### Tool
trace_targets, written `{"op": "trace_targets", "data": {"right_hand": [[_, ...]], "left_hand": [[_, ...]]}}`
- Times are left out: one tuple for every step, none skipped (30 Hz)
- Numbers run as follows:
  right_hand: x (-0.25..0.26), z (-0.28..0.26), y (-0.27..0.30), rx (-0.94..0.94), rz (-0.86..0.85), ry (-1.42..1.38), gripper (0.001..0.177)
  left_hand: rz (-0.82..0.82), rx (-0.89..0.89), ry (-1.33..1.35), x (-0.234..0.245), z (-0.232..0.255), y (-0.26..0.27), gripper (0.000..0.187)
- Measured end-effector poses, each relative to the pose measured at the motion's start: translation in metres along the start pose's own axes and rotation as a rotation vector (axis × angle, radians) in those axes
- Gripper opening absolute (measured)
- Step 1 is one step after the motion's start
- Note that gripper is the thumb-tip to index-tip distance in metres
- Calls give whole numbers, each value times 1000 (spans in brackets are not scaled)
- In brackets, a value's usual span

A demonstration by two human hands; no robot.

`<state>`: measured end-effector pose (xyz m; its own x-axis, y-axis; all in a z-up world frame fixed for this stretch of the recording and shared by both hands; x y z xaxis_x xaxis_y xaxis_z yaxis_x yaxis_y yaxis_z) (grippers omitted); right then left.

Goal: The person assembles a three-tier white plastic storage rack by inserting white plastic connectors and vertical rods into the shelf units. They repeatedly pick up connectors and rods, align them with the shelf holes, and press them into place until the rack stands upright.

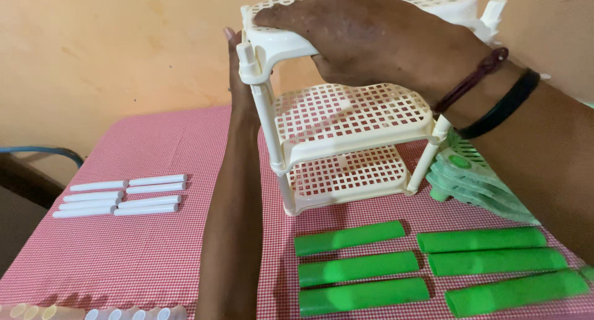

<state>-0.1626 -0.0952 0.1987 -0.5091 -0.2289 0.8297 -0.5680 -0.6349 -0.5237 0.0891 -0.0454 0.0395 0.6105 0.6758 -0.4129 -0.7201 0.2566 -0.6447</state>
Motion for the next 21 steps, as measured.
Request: {"op": "trace_targets", "data": {"right_hand": [[-3, 5, 2, -52, -30, -10, 71], [-6, 9, 3, -103, -60, -20, 71], [-5, 9, 2, -98, -59, -22, 72], [-5, 8, 1, -92, -58, -23, 72], [-5, 8, 1, -86, -58, -26, 73], [-5, 9, 2, -94, -59, -30, 72], [-6, 9, 3, -100, -58, -36, 70], [-6, 10, 3, -105, -57, -43, 69], [-5, 7, 2, -76, -41, -45, 69], [-4, 6, 2, -47, -26, -47, 69], [-2, 5, 3, -21, -12, -48, 68], [-3, 5, 4, -12, -10, -44, 69], [-4, 5, 3, -2, -8, -40, 69], [-4, 4, 2, 8, -7, -37, 69], [-6, 6, 2, -5, -14, -36, 69], [-7, 7, 1, -18, -20, -35, 69], [-8, 9, 1, -33, -29, -33, 70], [-8, 9, 1, -38, -28, -22, 70], [-8, 10, 1, -44, -27, -12, 70], [-9, 10, 1, -50, -27, -2, 70], [-7, 8, 1, -36, -19, -16, 69]], "left_hand": [[25, 33, 14, 0, -1, -1, 57], [50, 66, 28, 0, -1, -3, 55], [72, 99, 44, 0, -2, -6, 53], [56, 115, 21, 0, 1, -8, 54], [42, 130, -1, 1, 4, -9, 55], [27, 145, -24, 0, 5, -10, 57], [64, 170, 0, 3, 3, -10, 55], [102, 194, 23, 5, 1, -12, 54], [141, 217, 45, 8, -1, -13, 53], [162, 203, 19, 11, 1, -13, 51], [182, 192, -5, 12, 1, -11, 49], [201, 181, -29, 14, 1, -10, 48], [198, 175, -25, 14, 1, -10, 46], [194, 169, -21, 14, 0, -12, 45], [190, 161, -18, 14, 1, -13, 45], [183, 155, -10, 14, 2, -13, 44], [175, 151, 1, 13, 2, -14, 44], [167, 146, 11, 12, 2, -14, 43], [169, 156, -8, 12, 0, -13, 44], [170, 165, -27, 13, 0, -13, 45], [172, 172, -47, 14, 0, -13, 46]]}}
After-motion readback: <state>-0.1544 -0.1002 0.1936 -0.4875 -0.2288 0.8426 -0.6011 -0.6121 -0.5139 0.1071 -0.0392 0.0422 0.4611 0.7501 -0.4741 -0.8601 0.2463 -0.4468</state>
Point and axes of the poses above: each hand's wrist, its own y-axis away from the middle knuckle, its own x-axis out of the back of the hand, z = x × y, the point moved 10 cm from there along -y, towards the middle knuckle, and after that the axes turned 4 degrees about -y, right-handed, at the moved point
